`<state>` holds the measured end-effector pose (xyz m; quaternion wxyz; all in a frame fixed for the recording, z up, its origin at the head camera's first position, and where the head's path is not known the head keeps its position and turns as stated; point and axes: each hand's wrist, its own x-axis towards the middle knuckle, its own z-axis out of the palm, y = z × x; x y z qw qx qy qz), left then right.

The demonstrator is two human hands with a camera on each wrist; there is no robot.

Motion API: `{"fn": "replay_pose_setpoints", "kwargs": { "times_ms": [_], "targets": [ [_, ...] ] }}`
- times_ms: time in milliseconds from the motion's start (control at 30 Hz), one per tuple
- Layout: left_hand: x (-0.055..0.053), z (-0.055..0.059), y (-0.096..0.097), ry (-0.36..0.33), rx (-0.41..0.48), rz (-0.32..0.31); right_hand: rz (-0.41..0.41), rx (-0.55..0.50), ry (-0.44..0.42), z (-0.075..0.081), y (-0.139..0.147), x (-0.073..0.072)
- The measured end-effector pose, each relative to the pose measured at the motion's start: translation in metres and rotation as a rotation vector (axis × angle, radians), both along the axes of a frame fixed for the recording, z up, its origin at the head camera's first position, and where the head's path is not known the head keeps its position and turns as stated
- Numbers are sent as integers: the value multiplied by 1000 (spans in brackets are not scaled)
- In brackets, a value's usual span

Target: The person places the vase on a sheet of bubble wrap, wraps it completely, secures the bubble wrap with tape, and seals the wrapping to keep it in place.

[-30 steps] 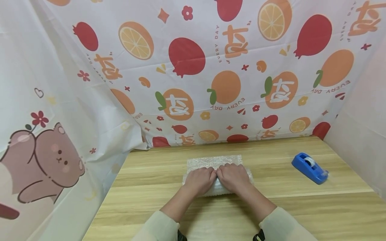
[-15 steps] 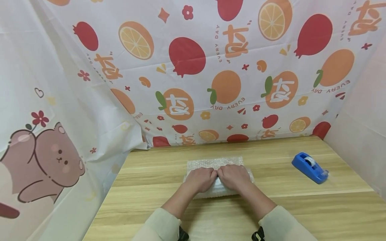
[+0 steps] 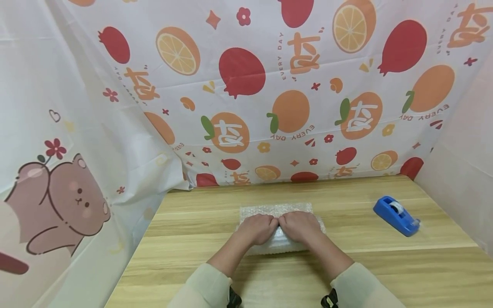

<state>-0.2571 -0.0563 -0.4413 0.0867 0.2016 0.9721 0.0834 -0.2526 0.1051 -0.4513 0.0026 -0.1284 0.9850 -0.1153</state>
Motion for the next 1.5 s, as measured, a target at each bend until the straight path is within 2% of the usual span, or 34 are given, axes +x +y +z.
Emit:
{"fn": "replay_pose_setpoints", "kwargs": {
  "times_ms": [600, 1167, 1500],
  "targets": [
    [-4, 1, -1, -133, 52, 16, 11, -34, -98, 1, 2, -5],
    [-7, -2, -2, -148, 96, 8, 34, -36, -146, 6, 3, -7],
    [-7, 5, -2, -171, 100, 5, 38, -38, -167, 7, 3, -9]
  ]
}}
